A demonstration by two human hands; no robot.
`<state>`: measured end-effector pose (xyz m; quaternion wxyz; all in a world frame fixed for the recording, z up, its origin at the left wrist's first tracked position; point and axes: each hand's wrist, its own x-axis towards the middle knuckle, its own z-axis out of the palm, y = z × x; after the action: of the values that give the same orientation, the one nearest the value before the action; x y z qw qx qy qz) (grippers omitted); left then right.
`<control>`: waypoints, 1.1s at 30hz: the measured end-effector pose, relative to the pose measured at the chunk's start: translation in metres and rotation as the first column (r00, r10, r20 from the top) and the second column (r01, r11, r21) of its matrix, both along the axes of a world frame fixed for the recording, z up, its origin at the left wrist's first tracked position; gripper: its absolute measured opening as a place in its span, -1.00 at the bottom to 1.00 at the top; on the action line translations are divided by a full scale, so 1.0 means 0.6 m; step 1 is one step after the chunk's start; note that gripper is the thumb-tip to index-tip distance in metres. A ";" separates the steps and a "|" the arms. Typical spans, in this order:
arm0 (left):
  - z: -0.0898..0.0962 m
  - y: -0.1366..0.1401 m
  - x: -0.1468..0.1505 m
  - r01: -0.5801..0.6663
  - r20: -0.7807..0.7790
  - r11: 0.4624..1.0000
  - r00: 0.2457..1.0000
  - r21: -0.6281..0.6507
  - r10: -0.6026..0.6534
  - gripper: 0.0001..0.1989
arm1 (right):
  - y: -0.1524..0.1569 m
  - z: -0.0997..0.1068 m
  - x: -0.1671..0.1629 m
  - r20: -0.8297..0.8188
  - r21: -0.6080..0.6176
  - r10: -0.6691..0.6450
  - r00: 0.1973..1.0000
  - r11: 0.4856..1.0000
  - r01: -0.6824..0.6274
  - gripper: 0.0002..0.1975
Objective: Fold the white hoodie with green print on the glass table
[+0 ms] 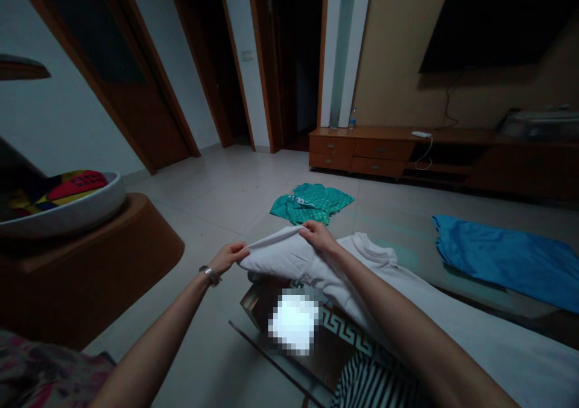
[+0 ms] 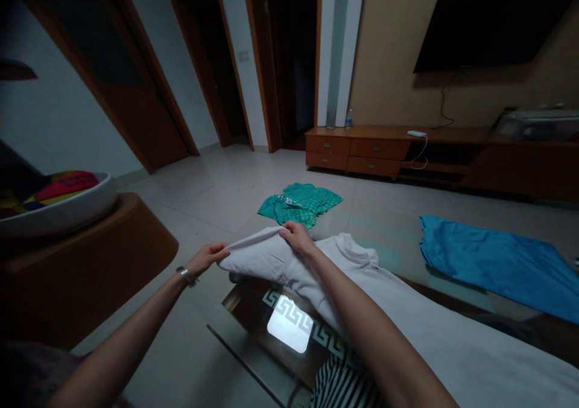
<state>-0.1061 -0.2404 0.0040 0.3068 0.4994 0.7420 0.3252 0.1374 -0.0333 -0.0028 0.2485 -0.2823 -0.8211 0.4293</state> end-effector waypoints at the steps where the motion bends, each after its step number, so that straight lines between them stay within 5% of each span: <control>1: -0.004 0.008 -0.001 -0.026 -0.086 0.999 0.996 -0.020 0.024 -0.58 | -0.002 -0.008 -0.005 0.036 0.030 -0.034 0.999 0.999 0.033 -0.79; 5: -0.021 0.033 0.003 -0.139 -0.415 0.988 0.905 -0.067 0.099 -0.65 | -0.017 -0.030 0.001 0.184 0.158 -0.076 0.980 0.986 0.047 -0.78; 9: -0.010 0.039 0.034 -0.201 -0.536 0.980 0.826 0.009 0.174 -0.82 | -0.031 -0.014 0.060 -0.003 0.329 -0.169 0.986 0.930 0.161 -0.73; 12: 0.005 0.050 0.089 0.061 -0.655 0.993 0.755 0.099 0.019 -0.73 | -0.052 -0.007 0.113 -0.054 0.488 -0.130 0.990 0.862 0.139 -0.72; 15: 0.000 0.077 0.149 0.420 -0.705 0.907 0.652 0.028 -0.280 -0.63 | -0.080 -0.031 0.141 0.051 0.544 -0.021 0.998 0.839 -0.010 -0.73; 19: -0.037 0.115 0.183 0.390 -0.719 0.912 0.597 -0.129 -0.357 -0.50 | -0.086 -0.066 0.158 0.104 0.531 0.046 0.994 0.842 -0.095 -0.72; 22: -0.062 0.129 0.178 0.324 -0.727 0.930 0.596 -0.171 -0.341 -0.45 | -0.053 -0.054 0.185 0.046 0.531 -0.157 0.987 0.840 0.109 -0.72; 26: -0.069 0.129 0.170 0.315 -0.723 0.932 0.600 -0.178 -0.341 -0.43 | 0.009 -0.016 0.232 0.217 0.544 -0.531 0.819 0.763 0.351 -0.65; 30: -0.053 0.120 0.174 0.292 -0.725 0.941 0.610 -0.171 -0.321 -0.46 | 0.057 -0.005 0.269 0.564 0.411 -0.464 0.683 0.875 0.256 -0.69; 33: -0.029 0.124 0.189 0.266 -0.735 0.954 0.619 -0.135 -0.276 -0.58 | 0.076 -0.010 0.296 0.532 0.246 -0.357 0.768 0.933 0.263 -0.67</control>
<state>0.0070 -0.1658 -0.0132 0.0245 0.6925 0.7201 0.0373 0.3148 0.0120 -0.0086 0.0817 -0.5084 -0.8306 0.2123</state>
